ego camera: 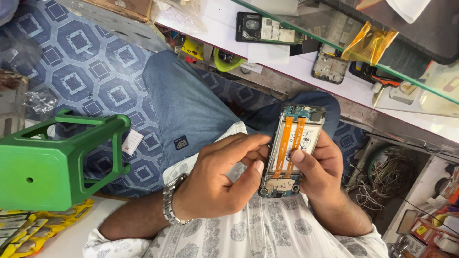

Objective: The person sits on the floor and cleans a small phone circuit board using a toothbrush, then works on a disassembled smartphone, peeling the battery and pressing components into the phone body by hand.

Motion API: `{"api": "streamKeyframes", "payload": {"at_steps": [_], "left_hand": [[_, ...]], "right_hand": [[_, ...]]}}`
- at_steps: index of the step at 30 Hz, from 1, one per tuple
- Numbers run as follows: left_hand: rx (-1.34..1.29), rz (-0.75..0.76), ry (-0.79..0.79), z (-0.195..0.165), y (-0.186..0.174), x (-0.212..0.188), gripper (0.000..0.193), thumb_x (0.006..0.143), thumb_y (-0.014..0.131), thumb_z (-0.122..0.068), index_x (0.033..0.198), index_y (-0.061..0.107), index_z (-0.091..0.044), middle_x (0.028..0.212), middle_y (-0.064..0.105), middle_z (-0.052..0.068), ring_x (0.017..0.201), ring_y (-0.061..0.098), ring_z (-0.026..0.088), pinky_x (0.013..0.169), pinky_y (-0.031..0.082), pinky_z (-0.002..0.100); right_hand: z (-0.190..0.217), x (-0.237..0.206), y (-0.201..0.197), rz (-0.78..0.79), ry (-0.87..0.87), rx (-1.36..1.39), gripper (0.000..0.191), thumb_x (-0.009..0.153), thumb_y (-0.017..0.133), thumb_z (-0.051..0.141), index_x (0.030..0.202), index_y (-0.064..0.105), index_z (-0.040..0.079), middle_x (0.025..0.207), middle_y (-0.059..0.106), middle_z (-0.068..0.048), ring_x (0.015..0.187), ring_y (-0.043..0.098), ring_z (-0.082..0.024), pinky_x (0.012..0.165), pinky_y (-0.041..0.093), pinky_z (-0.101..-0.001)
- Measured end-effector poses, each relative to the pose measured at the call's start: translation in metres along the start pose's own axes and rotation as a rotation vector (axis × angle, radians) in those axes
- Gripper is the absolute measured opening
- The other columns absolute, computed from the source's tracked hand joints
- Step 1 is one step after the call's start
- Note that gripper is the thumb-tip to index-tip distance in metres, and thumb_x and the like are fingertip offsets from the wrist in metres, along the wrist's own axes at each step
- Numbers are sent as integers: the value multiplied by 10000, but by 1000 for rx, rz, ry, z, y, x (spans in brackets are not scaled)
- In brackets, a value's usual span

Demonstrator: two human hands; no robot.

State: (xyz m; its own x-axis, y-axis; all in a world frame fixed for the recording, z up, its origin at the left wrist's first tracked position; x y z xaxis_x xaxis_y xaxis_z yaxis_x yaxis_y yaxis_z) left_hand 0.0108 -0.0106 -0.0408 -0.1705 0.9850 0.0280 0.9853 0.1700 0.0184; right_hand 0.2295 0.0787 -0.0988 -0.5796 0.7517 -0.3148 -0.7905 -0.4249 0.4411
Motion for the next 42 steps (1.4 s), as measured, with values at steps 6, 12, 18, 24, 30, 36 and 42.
{"api": "streamKeyframes", "payload": {"at_steps": [6,12,18,24,30,36,42], "left_hand": [[82,26,10,-7,3,5,428,940,638,15,1351,550,97,1088,716,161,932,772,204,819,647,288],[174,14,42,-10,6,5,468,911,642,32,1362,537,96,1020,685,149,829,716,209,746,602,304],[193,17,54,-8,5,6,483,916,651,35,1378,522,88,1018,678,140,840,705,210,758,593,308],[199,19,55,-8,4,4,480,909,642,45,1373,526,86,1019,678,152,850,708,234,753,587,324],[194,16,69,-7,3,4,461,921,637,40,1368,528,83,1030,684,158,867,727,238,762,603,320],[152,21,-1,-8,2,5,392,934,671,-4,1310,586,72,1005,713,141,836,748,179,726,626,277],[125,-19,47,-9,0,6,422,945,683,-9,1344,565,64,1074,722,152,932,772,192,815,657,278]], "right_hand": [[5,-5,3,4,-73,-75,352,1037,611,46,1362,549,-74,1208,719,-169,1047,713,-180,948,576,-327],[7,-8,6,-28,-107,-150,343,1036,605,22,1364,551,-66,1219,719,-161,1063,711,-173,968,573,-320],[7,-9,10,-48,-132,-181,352,1036,610,16,1374,550,-60,1231,711,-146,1079,698,-163,989,559,-312],[8,-9,12,-54,-129,-195,355,1029,610,6,1373,549,-58,1237,707,-143,1092,690,-160,1007,546,-310],[9,-10,13,-50,-131,-202,349,1030,608,7,1367,548,-60,1239,707,-143,1097,687,-159,1014,545,-310],[9,-13,9,-2,-142,-230,339,1032,618,19,1352,559,-77,1231,720,-154,1095,693,-162,1010,542,-304],[9,-21,6,27,-121,-280,361,1015,616,23,1354,564,-89,1215,728,-155,1092,696,-157,1016,540,-300]]}}
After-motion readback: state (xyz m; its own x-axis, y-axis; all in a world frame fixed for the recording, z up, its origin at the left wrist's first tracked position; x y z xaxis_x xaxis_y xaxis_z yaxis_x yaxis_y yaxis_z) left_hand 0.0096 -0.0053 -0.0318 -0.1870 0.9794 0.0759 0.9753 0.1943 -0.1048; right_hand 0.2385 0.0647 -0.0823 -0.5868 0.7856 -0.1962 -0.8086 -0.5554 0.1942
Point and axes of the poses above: each hand's wrist, its own x-axis towards the middle knuckle, its own y-axis out of the palm, z = x × y, the point moved 1 cm from there along x, towards the middle knuckle
